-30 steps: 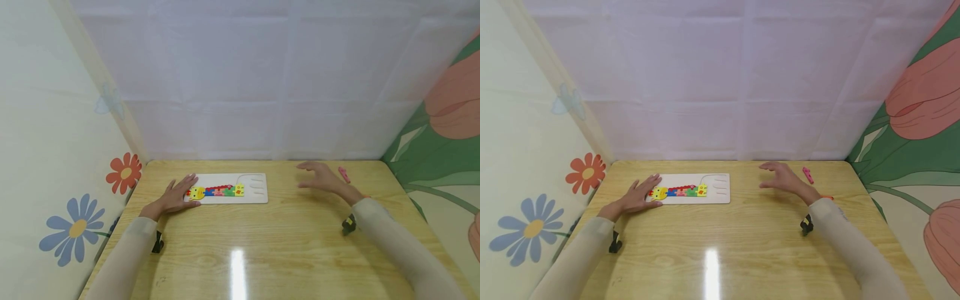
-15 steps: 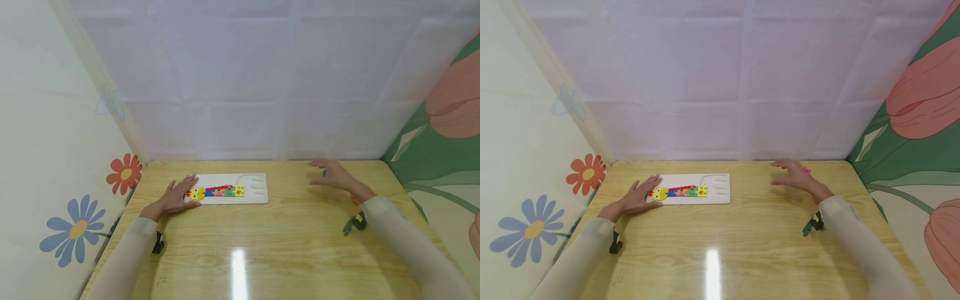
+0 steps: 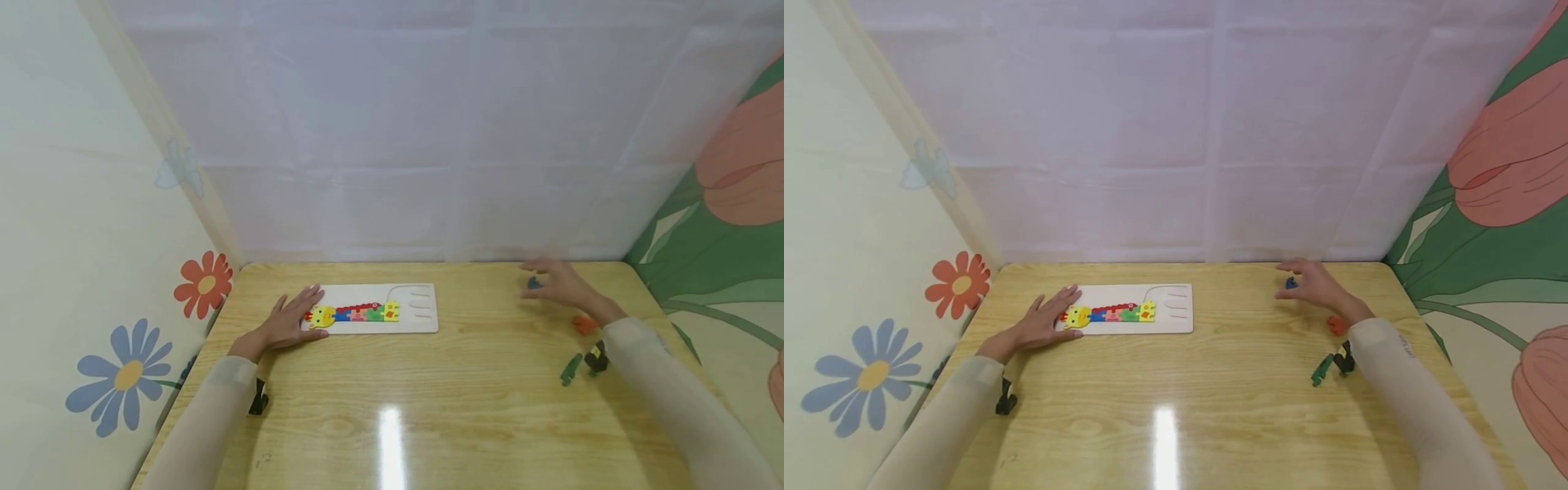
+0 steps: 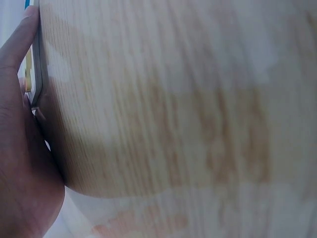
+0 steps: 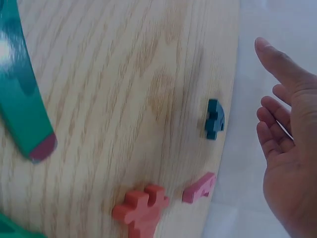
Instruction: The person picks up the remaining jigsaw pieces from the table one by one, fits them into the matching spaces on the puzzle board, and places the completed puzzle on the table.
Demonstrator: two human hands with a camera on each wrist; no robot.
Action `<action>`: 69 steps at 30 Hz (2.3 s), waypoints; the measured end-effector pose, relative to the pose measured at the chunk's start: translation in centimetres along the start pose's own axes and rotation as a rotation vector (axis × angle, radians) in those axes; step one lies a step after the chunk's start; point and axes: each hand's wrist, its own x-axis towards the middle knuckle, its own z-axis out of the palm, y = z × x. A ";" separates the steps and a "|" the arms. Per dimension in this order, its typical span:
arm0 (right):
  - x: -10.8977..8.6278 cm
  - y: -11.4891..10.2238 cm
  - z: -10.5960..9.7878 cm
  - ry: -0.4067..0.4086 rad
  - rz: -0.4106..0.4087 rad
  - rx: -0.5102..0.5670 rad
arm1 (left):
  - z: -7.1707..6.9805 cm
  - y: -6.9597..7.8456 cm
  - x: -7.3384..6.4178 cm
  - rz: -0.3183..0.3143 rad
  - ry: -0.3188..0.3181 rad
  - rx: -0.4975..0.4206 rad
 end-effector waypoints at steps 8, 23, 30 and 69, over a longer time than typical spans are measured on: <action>-0.2 1.2 -0.4 -0.025 0.065 -0.012 | -0.1 -0.1 -0.1 0.003 0.004 -0.004; -0.6 2.3 -0.5 -0.018 0.071 -0.062 | -0.3 0.6 -0.3 -0.005 -0.005 -0.010; -0.8 2.3 -0.4 -0.020 0.066 -0.059 | -0.3 0.7 -0.3 -0.003 0.002 -0.012; -0.8 3.5 0.1 -0.083 0.058 0.083 | -0.2 0.4 -0.2 -0.027 -0.013 -0.008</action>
